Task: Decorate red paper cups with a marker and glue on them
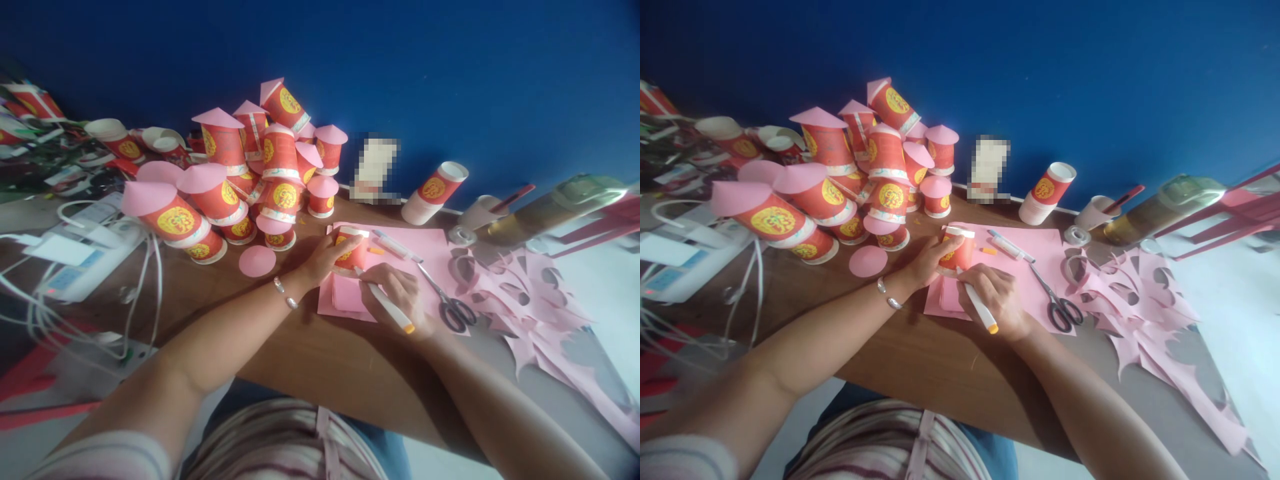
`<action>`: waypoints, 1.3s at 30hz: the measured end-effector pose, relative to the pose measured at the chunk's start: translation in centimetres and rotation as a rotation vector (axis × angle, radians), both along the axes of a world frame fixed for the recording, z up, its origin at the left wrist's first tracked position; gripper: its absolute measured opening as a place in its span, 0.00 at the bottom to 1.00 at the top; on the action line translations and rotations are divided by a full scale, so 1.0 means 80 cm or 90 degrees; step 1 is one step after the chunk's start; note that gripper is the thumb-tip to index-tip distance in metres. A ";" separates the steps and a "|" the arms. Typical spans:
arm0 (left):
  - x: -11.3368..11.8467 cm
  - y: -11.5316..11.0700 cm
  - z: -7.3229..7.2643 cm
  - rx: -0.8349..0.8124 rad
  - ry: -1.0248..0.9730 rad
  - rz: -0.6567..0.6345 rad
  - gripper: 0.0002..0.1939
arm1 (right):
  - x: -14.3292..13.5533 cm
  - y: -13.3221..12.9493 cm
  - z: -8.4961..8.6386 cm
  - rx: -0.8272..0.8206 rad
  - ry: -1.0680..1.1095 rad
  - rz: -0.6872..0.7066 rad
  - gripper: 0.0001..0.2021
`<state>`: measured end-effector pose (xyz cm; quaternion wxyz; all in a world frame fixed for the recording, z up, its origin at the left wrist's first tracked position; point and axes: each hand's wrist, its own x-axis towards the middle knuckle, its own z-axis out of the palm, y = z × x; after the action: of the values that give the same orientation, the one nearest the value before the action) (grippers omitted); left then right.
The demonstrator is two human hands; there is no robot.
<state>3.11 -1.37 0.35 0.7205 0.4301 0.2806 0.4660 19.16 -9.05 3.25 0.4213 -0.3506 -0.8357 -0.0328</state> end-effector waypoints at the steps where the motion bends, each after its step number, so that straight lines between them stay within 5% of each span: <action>1: 0.000 0.000 0.000 0.001 0.000 -0.002 0.19 | 0.000 0.000 0.001 0.000 -0.002 0.000 0.07; 39: -0.002 -0.001 0.004 -0.049 0.037 -0.012 0.23 | 0.002 0.004 -0.011 0.040 0.023 -0.053 0.07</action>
<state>2.94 -1.45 0.68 0.7326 0.4179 0.3151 0.4352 19.33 -8.76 2.37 0.4455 -0.3722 -0.8112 -0.0706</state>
